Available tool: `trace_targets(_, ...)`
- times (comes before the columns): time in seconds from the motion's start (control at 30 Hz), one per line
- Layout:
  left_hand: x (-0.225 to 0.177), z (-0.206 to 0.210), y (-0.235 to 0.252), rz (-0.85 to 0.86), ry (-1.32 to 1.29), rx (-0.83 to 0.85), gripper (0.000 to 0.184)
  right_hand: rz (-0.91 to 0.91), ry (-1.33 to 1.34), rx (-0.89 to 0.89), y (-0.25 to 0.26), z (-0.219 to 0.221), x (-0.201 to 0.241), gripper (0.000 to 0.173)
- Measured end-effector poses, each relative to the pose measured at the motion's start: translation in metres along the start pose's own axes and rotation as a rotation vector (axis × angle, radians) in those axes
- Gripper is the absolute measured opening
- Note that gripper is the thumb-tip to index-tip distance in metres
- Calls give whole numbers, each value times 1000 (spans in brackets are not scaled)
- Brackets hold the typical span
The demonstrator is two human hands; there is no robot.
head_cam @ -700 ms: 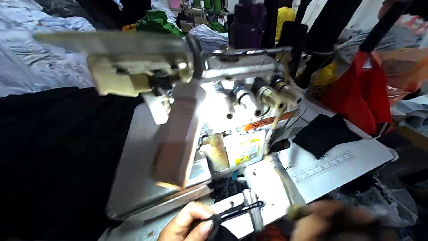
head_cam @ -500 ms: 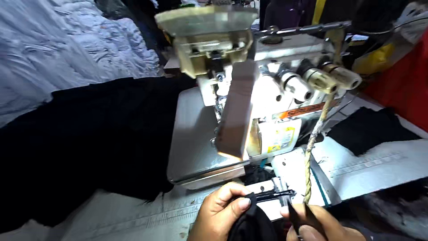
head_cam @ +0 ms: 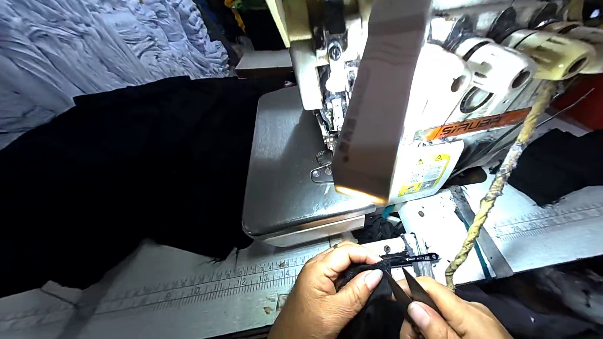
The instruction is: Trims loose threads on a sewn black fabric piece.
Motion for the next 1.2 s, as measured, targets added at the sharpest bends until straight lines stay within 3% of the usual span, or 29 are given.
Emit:
trace_targets(0.7, 10, -3, 0, 42, -17, 9, 13, 8, 128, 4, 0, -5, -7, 28)
trace_targets(1.2, 12, -3, -1, 43, 3, -2, 13, -5, 82, 33, 0, -6, -10, 28)
Point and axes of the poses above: each hand's wrist, its own y-axis towards the middle knuckle, its own z-axis out of the palm, x = y × z, the point moved 4 cm from there along y, towards the middle knuckle, and after that the axes turned 3 degrees about x, right-handed, at the moved point
